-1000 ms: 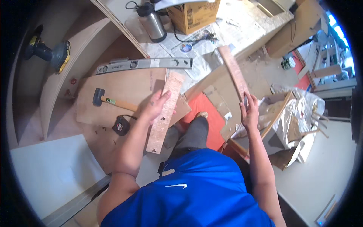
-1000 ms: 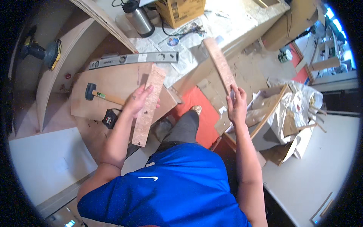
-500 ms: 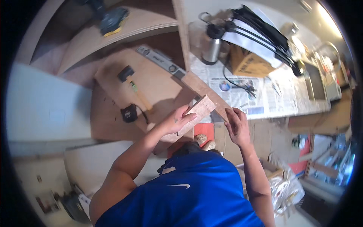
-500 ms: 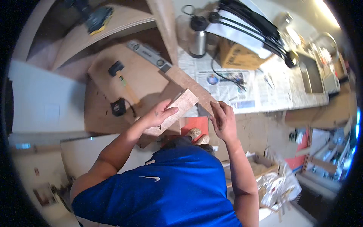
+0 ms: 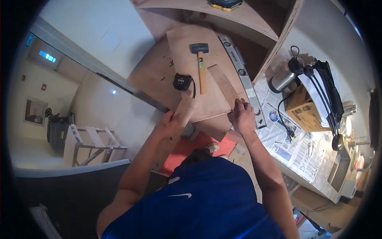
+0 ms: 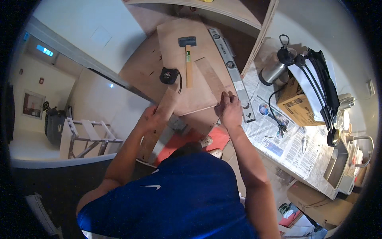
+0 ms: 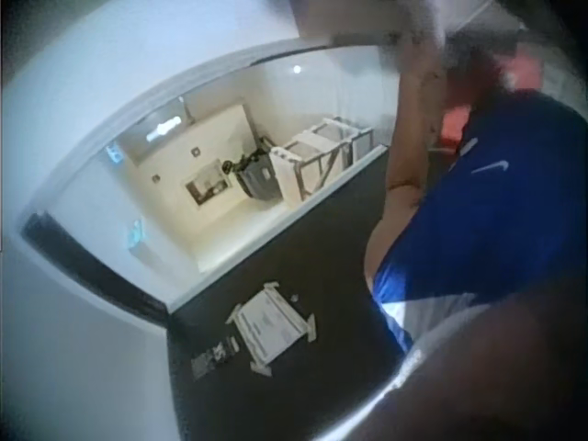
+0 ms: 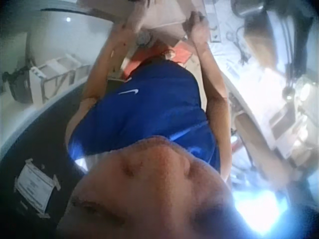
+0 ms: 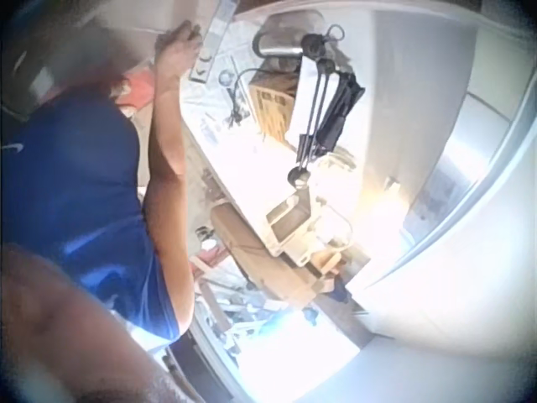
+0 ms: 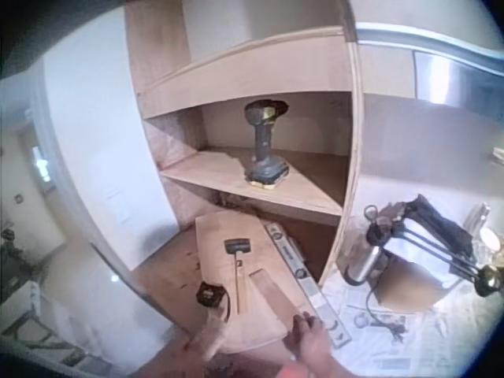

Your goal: The person uses a power drill to secure wooden panels into a cabinet structure. They then measure and mark a separate piece of wood with a tape measure and pencil. The person moves between the cabinet and a workbench to perform these assembly and preparation steps.

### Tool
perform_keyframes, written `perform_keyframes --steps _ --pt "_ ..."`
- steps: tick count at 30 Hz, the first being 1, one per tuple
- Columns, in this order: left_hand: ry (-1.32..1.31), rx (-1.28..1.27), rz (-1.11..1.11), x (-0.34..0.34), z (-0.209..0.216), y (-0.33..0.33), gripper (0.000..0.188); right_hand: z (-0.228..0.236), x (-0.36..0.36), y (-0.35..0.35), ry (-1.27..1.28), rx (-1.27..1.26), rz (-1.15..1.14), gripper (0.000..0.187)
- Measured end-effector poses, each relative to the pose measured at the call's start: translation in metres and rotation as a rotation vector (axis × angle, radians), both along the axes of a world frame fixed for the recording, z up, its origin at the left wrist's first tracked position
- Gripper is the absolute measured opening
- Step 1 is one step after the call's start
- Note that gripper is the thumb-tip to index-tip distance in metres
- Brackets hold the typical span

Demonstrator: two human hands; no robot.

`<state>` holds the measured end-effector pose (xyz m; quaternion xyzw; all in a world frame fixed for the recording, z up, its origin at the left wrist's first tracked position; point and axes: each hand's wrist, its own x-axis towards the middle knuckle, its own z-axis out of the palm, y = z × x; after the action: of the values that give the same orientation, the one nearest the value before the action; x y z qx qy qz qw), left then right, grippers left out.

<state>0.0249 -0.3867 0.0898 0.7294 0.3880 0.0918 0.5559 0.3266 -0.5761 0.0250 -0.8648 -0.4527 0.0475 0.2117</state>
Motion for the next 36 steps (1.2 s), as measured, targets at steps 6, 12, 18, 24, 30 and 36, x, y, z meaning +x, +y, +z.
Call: perform_keyframes --steps 6,12,18,24,30,36 --pt "0.101 -0.001 0.062 0.012 -0.015 0.027 0.047 0.027 -0.004 -0.003 0.008 -0.001 -0.015 0.092" --pt "0.05 -0.034 0.077 0.067 -0.028 0.126 0.055 0.023 -0.002 -0.005 -0.002 0.106 -0.035 0.094" --pt "-0.119 -0.317 -0.071 0.104 -0.071 0.188 0.062 -0.012 0.001 0.017 0.172 0.03 -0.191 0.059" --pt "0.082 -0.186 -0.032 0.134 -0.043 0.169 0.061 0.02 -0.008 -0.077 0.101 0.144 -0.254 0.073" --pt "0.447 0.519 -0.34 0.151 -0.029 0.196 0.042 0.002 -0.037 -0.246 0.208 0.479 -0.309 0.073" --pt "-0.026 -0.157 -0.103 0.155 0.027 0.062 0.031 -0.015 -0.12 -0.431 0.343 0.451 -0.711 0.069"
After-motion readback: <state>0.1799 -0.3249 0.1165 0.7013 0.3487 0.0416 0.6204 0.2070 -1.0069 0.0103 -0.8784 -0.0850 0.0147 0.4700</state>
